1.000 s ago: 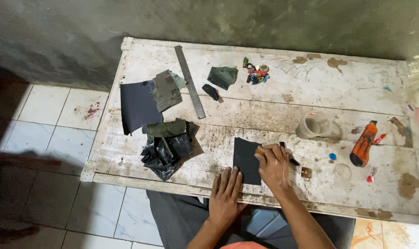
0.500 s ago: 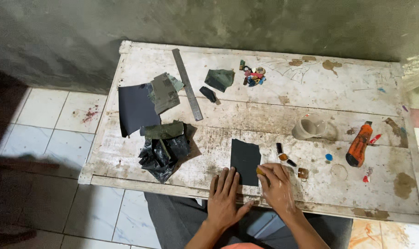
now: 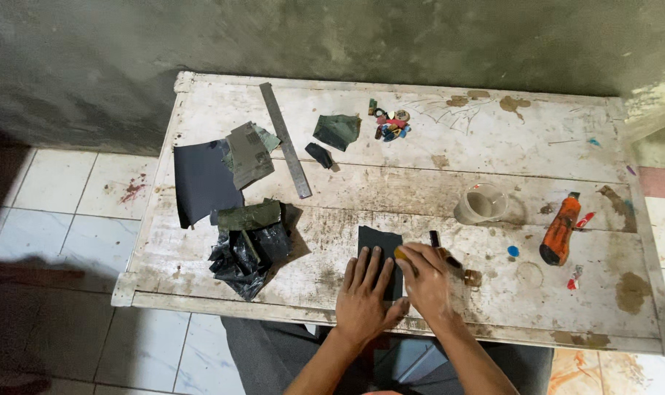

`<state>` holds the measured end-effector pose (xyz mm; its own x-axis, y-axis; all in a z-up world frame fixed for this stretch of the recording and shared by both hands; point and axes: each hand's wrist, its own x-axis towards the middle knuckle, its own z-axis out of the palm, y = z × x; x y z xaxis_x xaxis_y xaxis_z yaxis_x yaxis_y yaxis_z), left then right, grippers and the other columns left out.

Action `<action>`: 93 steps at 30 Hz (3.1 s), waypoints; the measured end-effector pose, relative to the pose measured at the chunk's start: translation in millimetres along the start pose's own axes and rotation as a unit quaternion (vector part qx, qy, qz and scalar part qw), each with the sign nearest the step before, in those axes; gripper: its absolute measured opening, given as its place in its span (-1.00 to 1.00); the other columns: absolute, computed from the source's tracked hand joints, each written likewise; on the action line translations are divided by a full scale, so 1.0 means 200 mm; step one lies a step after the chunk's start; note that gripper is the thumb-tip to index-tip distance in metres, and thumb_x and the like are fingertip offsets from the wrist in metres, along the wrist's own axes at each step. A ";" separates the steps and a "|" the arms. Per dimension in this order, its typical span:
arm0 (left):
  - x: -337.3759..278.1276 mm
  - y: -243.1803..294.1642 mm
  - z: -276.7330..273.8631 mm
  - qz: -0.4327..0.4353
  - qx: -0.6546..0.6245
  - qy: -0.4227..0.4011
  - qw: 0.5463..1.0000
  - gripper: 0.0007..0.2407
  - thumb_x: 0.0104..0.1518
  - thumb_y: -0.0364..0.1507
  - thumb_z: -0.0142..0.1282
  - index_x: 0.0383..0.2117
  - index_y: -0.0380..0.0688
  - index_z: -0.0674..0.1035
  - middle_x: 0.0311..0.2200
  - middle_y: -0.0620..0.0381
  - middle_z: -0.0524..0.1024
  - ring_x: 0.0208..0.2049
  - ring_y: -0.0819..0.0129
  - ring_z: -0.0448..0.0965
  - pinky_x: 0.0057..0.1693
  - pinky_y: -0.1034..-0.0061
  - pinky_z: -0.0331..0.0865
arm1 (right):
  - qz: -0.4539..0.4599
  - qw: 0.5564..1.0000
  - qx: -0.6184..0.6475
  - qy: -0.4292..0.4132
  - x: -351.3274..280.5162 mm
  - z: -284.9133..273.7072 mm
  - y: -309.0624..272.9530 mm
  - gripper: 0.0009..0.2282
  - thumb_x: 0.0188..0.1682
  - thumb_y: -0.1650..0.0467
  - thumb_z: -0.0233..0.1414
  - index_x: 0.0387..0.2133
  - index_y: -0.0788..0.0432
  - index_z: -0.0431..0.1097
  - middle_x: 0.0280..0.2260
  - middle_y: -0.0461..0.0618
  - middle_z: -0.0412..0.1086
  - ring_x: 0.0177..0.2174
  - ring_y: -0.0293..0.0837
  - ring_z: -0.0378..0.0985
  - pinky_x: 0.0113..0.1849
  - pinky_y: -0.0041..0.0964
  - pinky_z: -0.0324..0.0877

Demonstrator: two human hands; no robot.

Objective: The person uses a piece of sandpaper to sand a small black plastic sheet on a wooden table, intermittently dipping the sandpaper into a container of water.

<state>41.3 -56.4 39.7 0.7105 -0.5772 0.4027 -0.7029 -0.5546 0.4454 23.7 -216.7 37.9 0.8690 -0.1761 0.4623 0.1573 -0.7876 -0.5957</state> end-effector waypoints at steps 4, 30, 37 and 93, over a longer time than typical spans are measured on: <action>-0.03 -0.01 0.02 -0.003 0.026 0.002 1.000 -0.43 0.20 -0.01 -0.11 0.22 -0.17 0.35 0.26 -0.24 0.23 0.31 -0.15 0.16 0.31 0.03 0.06 | -0.050 0.999 0.006 -0.006 0.05 0.17 0.15 -0.87 0.01 0.49 0.04 -0.26 0.26 0.52 -0.19 0.05 0.39 -0.16 0.00 0.45 -0.07 -0.14 0.42; -0.04 0.00 0.04 -0.043 0.014 0.011 0.999 -0.43 0.24 0.05 -0.30 0.26 -0.02 0.34 0.26 -0.57 0.01 0.32 -0.44 -0.04 0.33 -0.13 -0.08 | -0.107 0.991 0.026 -0.081 0.16 0.12 0.13 -0.88 -0.09 0.56 0.10 -0.31 0.21 0.52 -0.24 -0.02 0.42 -0.24 -0.04 0.46 -0.13 -0.18 0.36; -0.01 -0.03 0.02 -0.049 -0.011 -0.019 0.999 -0.46 0.16 -0.01 -0.09 0.18 -0.07 0.41 0.26 -0.57 -0.02 0.32 -0.40 -0.07 0.34 -0.09 -0.15 | 0.075 0.991 0.075 -0.078 -0.01 0.01 0.21 -0.82 -0.07 0.36 0.12 -0.26 0.16 0.55 -0.23 -0.08 0.50 -0.25 -0.20 0.59 -0.14 -0.36 0.50; 0.59 -0.46 0.27 -0.101 0.139 -0.369 0.913 -0.64 0.17 -0.37 0.09 0.10 -0.12 0.39 0.00 -0.08 0.37 0.10 -0.06 0.24 0.25 0.10 0.08 | 0.434 0.631 0.641 0.053 -0.39 -0.33 0.30 -0.63 -0.02 0.53 -0.07 0.05 0.55 0.24 -0.08 0.38 0.33 -0.18 0.19 0.42 -0.13 -0.07 0.38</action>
<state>187.2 -105.3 3.2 0.6817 -0.6367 -0.3605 -0.6145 -0.7656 0.1903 -66.1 -290.3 9.6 0.8637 -0.3036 -0.4022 -0.0471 0.7461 -0.6642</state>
